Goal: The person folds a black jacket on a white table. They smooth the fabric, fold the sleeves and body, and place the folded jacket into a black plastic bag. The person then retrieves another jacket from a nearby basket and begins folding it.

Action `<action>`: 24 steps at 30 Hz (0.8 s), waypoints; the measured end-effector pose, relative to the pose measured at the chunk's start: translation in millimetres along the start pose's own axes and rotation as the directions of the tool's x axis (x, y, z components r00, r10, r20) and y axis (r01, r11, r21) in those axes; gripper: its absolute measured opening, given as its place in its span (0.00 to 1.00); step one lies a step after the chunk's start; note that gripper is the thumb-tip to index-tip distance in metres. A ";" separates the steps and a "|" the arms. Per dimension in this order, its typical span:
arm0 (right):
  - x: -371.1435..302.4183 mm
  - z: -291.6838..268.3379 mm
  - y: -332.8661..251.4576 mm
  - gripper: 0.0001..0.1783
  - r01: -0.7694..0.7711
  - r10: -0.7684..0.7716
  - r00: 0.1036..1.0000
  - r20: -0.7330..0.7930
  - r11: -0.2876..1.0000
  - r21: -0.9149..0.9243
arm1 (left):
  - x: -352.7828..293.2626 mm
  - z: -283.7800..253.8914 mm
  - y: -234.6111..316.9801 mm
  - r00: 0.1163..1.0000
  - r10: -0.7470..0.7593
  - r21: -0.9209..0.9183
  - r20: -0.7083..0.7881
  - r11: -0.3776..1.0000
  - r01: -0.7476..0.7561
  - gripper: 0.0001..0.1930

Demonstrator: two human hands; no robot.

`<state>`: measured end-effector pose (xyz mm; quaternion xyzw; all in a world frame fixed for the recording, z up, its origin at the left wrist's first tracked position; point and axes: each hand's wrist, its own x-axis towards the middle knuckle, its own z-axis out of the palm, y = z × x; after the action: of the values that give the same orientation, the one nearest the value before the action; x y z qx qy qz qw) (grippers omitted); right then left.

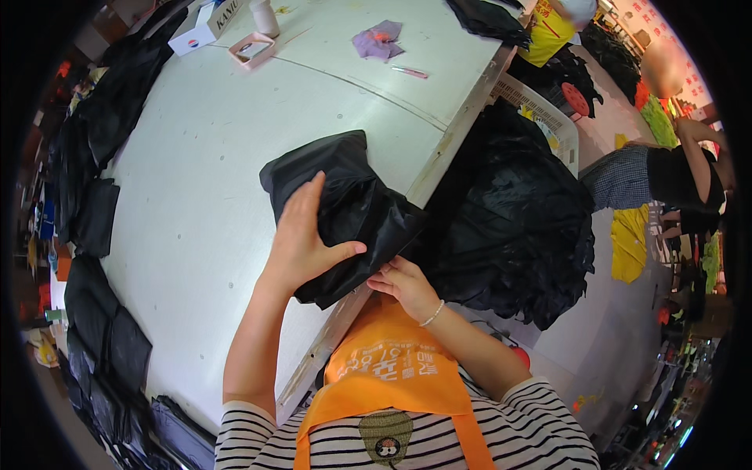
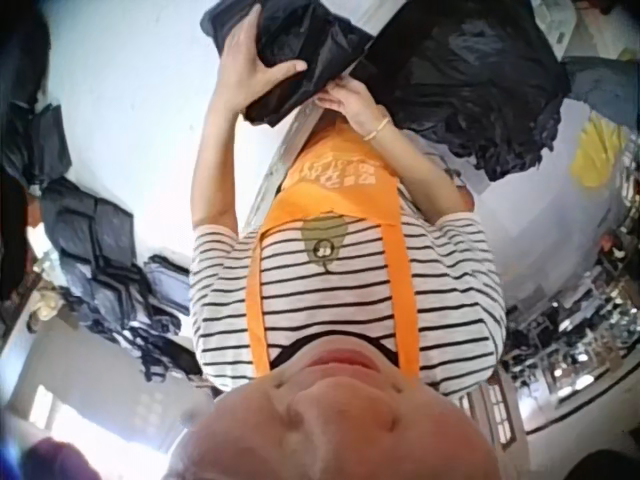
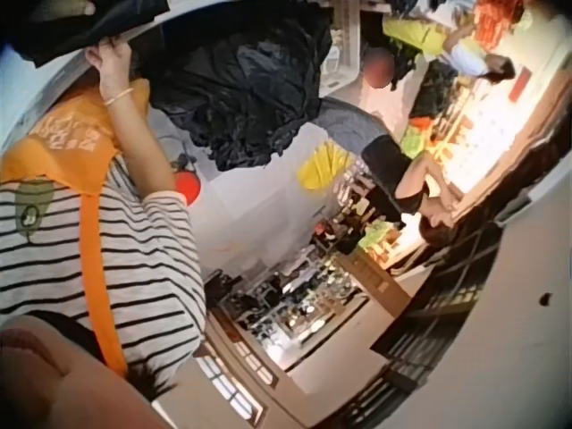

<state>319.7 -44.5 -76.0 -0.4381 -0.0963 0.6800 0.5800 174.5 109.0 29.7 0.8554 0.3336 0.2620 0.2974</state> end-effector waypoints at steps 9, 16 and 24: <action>1.6 -3.0 -12.8 0.13 0.032 -0.036 0.991 -0.130 0.999 -0.033 | -33.6 42.6 45.9 0.984 0.018 0.462 0.178 0.881 -0.099 0.58; 5.6 3.4 -34.9 0.16 0.019 -0.022 0.998 -0.054 0.998 -0.053 | -4.4 21.6 36.1 0.968 0.051 0.311 0.247 0.942 -0.129 0.52; 75.9 -5.8 0.9 0.18 -0.014 0.033 0.982 -0.185 0.995 0.100 | -3.5 62.5 -0.7 0.978 0.082 0.489 0.192 0.856 -0.168 0.39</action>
<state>327.5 19.3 -116.8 -0.4717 -0.0027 0.6469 0.5992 212.4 86.0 -14.5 0.9417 0.3082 0.1136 0.0733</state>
